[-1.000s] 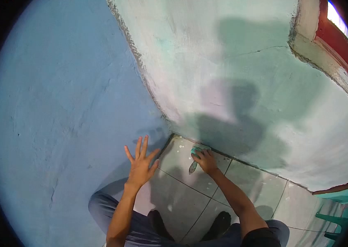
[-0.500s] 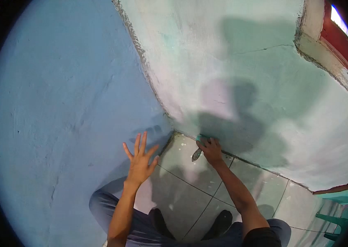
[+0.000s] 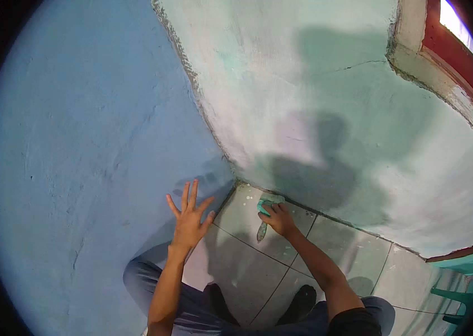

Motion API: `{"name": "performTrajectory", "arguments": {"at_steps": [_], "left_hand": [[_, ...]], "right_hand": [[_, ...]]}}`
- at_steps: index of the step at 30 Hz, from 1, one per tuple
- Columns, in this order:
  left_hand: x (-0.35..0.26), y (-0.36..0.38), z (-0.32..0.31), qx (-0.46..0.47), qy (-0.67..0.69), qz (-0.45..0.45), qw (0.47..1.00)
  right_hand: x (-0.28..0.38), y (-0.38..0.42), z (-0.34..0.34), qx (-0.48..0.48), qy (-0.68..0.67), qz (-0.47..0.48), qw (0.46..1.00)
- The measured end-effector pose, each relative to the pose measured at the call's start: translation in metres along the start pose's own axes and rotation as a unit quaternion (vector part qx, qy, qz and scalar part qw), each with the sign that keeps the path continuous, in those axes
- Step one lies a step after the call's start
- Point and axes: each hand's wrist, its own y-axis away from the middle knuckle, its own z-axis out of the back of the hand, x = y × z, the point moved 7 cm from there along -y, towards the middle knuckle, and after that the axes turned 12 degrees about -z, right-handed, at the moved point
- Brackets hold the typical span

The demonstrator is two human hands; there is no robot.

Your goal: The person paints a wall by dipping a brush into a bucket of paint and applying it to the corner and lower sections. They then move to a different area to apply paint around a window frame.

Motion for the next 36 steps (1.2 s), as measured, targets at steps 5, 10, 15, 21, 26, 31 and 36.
{"name": "performTrajectory", "arguments": {"at_steps": [5, 10, 15, 21, 26, 31, 36], "left_hand": [[-0.004, -0.001, 0.001, -0.007, 0.002, -0.005, 1.0], [-0.006, 0.0, -0.002, -0.002, -0.005, -0.011, 1.0], [-0.006, 0.002, -0.007, 0.021, 0.009, -0.005, 1.0], [-0.005, -0.003, -0.014, 0.042, 0.007, -0.003, 0.999], [-0.001, 0.001, -0.023, 0.056, -0.006, -0.004, 0.998], [0.005, 0.002, -0.019, 0.035, -0.003, 0.006, 0.999], [0.007, 0.003, -0.014, 0.029, -0.001, 0.006, 1.0]], "right_hand": [[-0.021, 0.0, -0.007, 0.021, 0.006, -0.058, 0.998], [-0.045, -0.015, 0.002, 0.021, 0.067, -0.098, 0.993], [-0.036, -0.018, 0.04, -0.062, 0.067, -0.054, 0.994], [-0.012, -0.001, 0.034, -0.108, 0.047, 0.098, 0.988], [-0.038, 0.007, -0.009, -0.01, 0.117, 0.028, 0.993], [-0.03, -0.001, -0.008, -0.036, 0.145, 0.036, 0.988], [-0.036, -0.004, -0.034, 0.016, 0.122, -0.019, 0.992]]}}
